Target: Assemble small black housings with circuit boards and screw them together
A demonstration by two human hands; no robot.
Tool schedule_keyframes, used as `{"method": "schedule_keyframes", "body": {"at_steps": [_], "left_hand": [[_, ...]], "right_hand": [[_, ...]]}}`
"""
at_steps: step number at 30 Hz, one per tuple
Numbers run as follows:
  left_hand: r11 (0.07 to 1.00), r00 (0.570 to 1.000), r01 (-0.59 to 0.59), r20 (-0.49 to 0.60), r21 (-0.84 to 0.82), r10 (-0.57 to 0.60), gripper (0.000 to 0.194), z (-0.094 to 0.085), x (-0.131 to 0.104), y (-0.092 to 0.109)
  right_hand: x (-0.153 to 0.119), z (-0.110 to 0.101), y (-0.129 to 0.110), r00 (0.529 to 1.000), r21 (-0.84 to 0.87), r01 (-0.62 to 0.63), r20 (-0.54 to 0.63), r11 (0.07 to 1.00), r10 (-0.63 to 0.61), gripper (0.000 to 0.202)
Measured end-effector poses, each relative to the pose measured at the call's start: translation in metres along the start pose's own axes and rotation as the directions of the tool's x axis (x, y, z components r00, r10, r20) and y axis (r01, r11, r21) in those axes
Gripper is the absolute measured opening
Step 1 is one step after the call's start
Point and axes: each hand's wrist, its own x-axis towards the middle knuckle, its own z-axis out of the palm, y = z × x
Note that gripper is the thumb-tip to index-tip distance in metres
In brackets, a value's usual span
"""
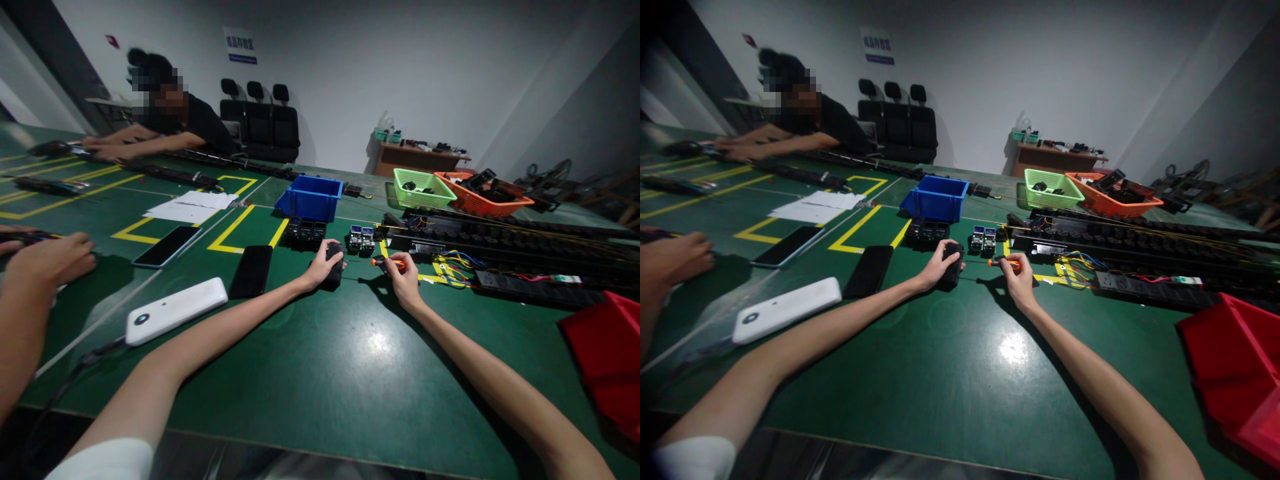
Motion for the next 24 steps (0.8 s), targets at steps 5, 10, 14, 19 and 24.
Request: {"method": "schedule_keyframes", "body": {"at_steps": [5,10,14,19,24], "left_hand": [[1.000,1.000,0.005,0.002,0.000,-0.005,0.044,-0.0006,0.0006,-0.0010],[1.000,1.000,0.008,-0.001,-0.002,-0.008,0.045,-0.0005,0.0002,-0.0008],[1.000,1.000,0.013,0.014,-0.004,-0.013,0.046,-0.0007,0.0002,-0.0013],[1.000,1.000,0.005,0.011,-0.003,-0.005,0.044,-0.0014,0.0007,-0.0024],[1.000,1.000,0.013,0.021,0.017,-0.014,0.045,-0.0012,0.0004,-0.0022]], "right_hand": [[-0.0004,0.0002,-0.0010,1.000,0.010,0.008,-0.004,1.000,-0.007,0.021],[-0.0011,-0.0011,-0.0001,1.000,0.014,0.009,0.007,1.000,-0.009,0.021],[-0.0005,-0.0020,0.0013,0.995,0.055,-0.094,0.040,0.994,0.092,0.026],[0.0021,-0.0013,0.0035,0.982,0.103,-0.177,0.079,0.979,0.169,0.038],[0.0043,-0.0002,0.0061,0.978,0.205,-0.207,0.073,0.956,0.196,0.033]]}}
